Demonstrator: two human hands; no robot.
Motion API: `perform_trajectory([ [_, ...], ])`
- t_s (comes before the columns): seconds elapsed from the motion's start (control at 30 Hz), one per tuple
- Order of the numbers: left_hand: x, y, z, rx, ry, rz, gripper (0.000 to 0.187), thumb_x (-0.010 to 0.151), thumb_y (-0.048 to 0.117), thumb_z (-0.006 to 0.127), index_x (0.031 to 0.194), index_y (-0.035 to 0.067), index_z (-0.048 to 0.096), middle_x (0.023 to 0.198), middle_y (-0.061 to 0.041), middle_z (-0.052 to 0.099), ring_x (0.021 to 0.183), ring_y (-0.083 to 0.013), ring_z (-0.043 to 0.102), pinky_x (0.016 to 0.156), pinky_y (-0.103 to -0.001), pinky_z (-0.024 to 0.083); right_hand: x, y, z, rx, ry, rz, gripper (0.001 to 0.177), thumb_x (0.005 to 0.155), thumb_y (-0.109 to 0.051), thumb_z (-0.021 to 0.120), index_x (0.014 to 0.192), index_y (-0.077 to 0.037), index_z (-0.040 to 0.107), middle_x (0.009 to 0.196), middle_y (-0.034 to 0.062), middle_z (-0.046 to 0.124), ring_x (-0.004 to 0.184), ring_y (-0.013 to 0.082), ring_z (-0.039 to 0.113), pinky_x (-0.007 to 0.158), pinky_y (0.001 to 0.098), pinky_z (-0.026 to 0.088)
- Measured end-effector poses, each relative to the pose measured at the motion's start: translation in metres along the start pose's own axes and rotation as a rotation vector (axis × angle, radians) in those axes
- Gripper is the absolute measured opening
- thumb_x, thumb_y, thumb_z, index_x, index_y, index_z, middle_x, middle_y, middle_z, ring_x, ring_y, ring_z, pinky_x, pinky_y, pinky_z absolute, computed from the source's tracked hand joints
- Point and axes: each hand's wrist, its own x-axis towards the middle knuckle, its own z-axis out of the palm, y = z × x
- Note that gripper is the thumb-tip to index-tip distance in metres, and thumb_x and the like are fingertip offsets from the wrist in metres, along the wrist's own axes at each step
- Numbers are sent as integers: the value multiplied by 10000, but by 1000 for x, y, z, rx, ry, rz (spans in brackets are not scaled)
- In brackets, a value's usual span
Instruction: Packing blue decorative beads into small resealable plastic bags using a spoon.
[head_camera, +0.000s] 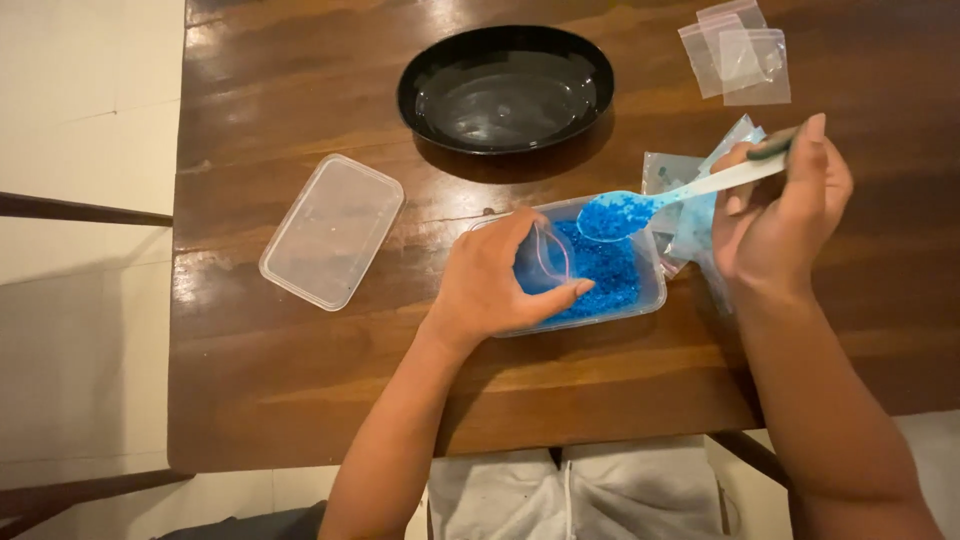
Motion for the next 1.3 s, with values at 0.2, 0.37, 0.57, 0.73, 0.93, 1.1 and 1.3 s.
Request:
perform_trajectory([
  [0.2,-1,-1,1,36,13,-9,559,764,630,721,961,117,618,800,25,656,683,-181,634,627,-352,514,-21,3,8,-169,-104,-161,432,1095,-450,530,847,-97,515,587,88,490,438,142,395,497,259,311],
  [0.37,-1,-5,2,12,-4,-4,621,743,609,746,1062,91,621,885,-92,719,791,-309,725,698,-412,576,-58,13,18,-416,-214,-447,514,1122,-332,487,719,-13,500,598,137,534,483,236,547,452,311,418],
  [0.57,-2,-11,4,-36,-25,13,599,715,568,787,1062,113,609,823,-145,728,772,-378,756,708,-450,609,-66,7,26,-363,-546,-646,493,1028,-354,522,688,-36,683,504,45,593,390,185,521,512,278,443],
  [0.73,-4,-14,7,-89,-78,-31,572,696,582,776,1020,137,620,791,-127,731,734,-347,766,683,-391,610,-60,-5,33,-366,-651,-619,521,1051,-432,468,786,-67,729,528,41,588,402,171,495,504,292,424],
  [0.93,-2,-11,5,-43,3,20,534,744,618,723,974,152,602,683,-94,683,665,-340,735,636,-405,583,-45,14,20,-251,-628,-545,552,1069,-409,464,771,-11,703,522,60,604,423,173,540,498,273,475],
  [1.1,-1,-2,-4,-65,-33,-2,512,734,579,724,941,124,609,646,-134,672,618,-368,721,594,-426,570,-36,61,-13,-137,-650,-471,568,952,-583,570,903,-27,674,669,124,650,528,161,560,533,289,469],
  [1.3,-1,0,-3,-62,-14,23,503,754,585,719,925,123,615,622,-126,660,592,-346,713,575,-391,562,-35,40,-1,-189,-511,-302,593,1095,-464,419,822,-2,670,669,157,663,510,160,563,493,260,481],
])
